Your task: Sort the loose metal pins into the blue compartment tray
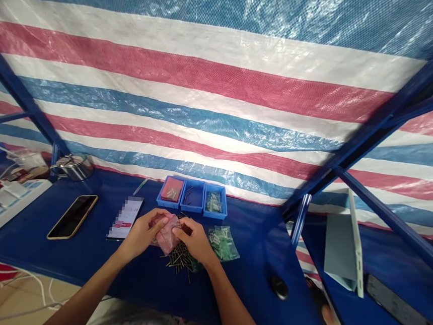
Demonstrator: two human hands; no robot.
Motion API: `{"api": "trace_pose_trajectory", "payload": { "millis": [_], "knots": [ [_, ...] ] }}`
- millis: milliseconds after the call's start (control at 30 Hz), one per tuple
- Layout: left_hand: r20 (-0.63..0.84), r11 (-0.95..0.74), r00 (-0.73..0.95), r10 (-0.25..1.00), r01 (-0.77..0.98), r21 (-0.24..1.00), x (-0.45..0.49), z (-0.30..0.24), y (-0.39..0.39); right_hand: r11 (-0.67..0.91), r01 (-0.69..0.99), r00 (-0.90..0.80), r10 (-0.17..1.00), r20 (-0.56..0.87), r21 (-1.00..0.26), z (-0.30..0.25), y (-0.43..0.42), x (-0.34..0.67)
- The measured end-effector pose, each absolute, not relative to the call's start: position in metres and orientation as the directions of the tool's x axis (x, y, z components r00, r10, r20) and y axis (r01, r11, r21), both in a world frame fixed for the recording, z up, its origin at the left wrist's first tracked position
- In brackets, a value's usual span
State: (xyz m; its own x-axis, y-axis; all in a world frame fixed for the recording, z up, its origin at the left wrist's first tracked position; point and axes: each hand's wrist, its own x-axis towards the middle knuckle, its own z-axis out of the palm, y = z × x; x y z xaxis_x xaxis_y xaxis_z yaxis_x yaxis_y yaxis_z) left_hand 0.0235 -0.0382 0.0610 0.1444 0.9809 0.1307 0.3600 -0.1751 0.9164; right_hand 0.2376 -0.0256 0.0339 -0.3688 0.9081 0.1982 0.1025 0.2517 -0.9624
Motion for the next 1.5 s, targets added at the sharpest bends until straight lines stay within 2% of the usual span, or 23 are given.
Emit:
{"api": "trace_pose_trajectory", "payload": {
  "millis": [100, 167, 267, 333, 400, 433, 500, 600, 667, 800, 900, 1000, 1100, 1200, 1267, 1333, 1400, 1500],
  "knots": [
    [0.146, -0.158, 0.062, 0.987, 0.414, 0.897, 0.025, 0.055, -0.038, 0.15, -0.056, -0.333, 0.929, 0.16, -0.987, 0.03, -0.024, 0.235],
    [0.246, -0.235, 0.043, 0.968, 0.492, 0.838, 0.024, 0.05, -0.039, 0.119, -0.108, -0.284, 0.948, 0.146, -0.987, 0.029, -0.023, 0.234],
    [0.447, -0.433, 0.147, 0.882, 0.628, 0.646, 0.021, 0.042, -0.042, 0.11, -0.128, -0.224, 0.965, 0.137, -0.986, 0.033, -0.022, 0.235],
    [0.495, -0.517, 0.255, 0.83, 0.684, 0.515, 0.02, 0.039, -0.045, 0.11, -0.104, -0.214, 0.968, 0.13, -0.988, 0.036, -0.022, 0.237],
    [0.486, -0.553, 0.321, 0.813, 0.687, 0.471, 0.02, 0.039, -0.047, 0.094, -0.074, -0.234, 0.966, 0.109, -0.993, 0.039, -0.023, 0.239],
    [0.471, -0.55, 0.324, 0.82, 0.671, 0.496, 0.022, 0.04, -0.048, 0.077, -0.072, -0.244, 0.965, 0.092, -0.994, 0.039, -0.023, 0.239],
    [0.404, -0.484, 0.276, 0.872, 0.604, 0.634, 0.026, 0.043, -0.048, 0.027, -0.107, -0.261, 0.964, 0.054, -0.994, 0.038, -0.023, 0.239],
    [0.166, -0.216, 0.156, 0.974, 0.398, 0.891, 0.036, 0.042, -0.044, -0.016, -0.191, -0.24, 0.97, 0.031, -0.981, 0.033, -0.02, 0.238],
    [0.003, -0.042, 0.167, 0.986, 0.232, 0.972, 0.041, 0.037, -0.042, 0.028, -0.182, -0.186, 0.981, 0.062, -0.983, 0.03, -0.019, 0.238],
    [-0.17, 0.165, 0.161, 0.972, 0.042, 0.985, 0.046, 0.028, -0.04, 0.235, 0.011, -0.099, 0.967, 0.233, -0.972, 0.03, -0.02, 0.24],
    [-0.225, 0.231, 0.171, 0.959, -0.018, 0.973, 0.045, 0.033, -0.043, 0.372, 0.191, -0.183, 0.923, 0.339, -0.908, 0.037, -0.024, 0.242],
    [-0.218, 0.261, 0.282, 0.934, -0.125, 0.957, 0.043, 0.049, -0.046, 0.407, 0.229, -0.304, 0.893, 0.332, -0.884, 0.042, -0.028, 0.241],
    [-0.213, 0.275, 0.38, 0.9, -0.118, 0.954, 0.039, 0.061, -0.045, 0.369, 0.196, -0.334, 0.896, 0.292, -0.909, 0.041, -0.03, 0.238],
    [-0.173, 0.175, 0.299, 0.938, 0.02, 0.984, 0.033, 0.061, -0.041, 0.254, 0.092, -0.269, 0.937, 0.221, -0.963, 0.031, -0.027, 0.233],
    [-0.024, -0.017, 0.19, 0.982, 0.212, 0.977, 0.028, 0.055, -0.04, 0.129, -0.006, -0.231, 0.965, 0.127, -0.992, 0.025, -0.023, 0.231],
    [0.19, -0.244, 0.164, 0.968, 0.431, 0.869, 0.024, 0.049, -0.041, 0.026, -0.073, -0.185, 0.982, 0.039, -0.997, 0.021, -0.019, 0.233],
    [0.347, -0.414, 0.228, 0.91, 0.566, 0.712, 0.023, 0.046, -0.045, -0.035, -0.137, -0.149, 0.989, -0.015, -0.99, 0.022, -0.016, 0.236],
    [0.421, -0.522, 0.319, 0.849, 0.629, 0.576, 0.026, 0.047, -0.049, -0.078, -0.197, -0.148, 0.988, -0.049, -0.977, 0.028, -0.014, 0.241]
  ]
}}
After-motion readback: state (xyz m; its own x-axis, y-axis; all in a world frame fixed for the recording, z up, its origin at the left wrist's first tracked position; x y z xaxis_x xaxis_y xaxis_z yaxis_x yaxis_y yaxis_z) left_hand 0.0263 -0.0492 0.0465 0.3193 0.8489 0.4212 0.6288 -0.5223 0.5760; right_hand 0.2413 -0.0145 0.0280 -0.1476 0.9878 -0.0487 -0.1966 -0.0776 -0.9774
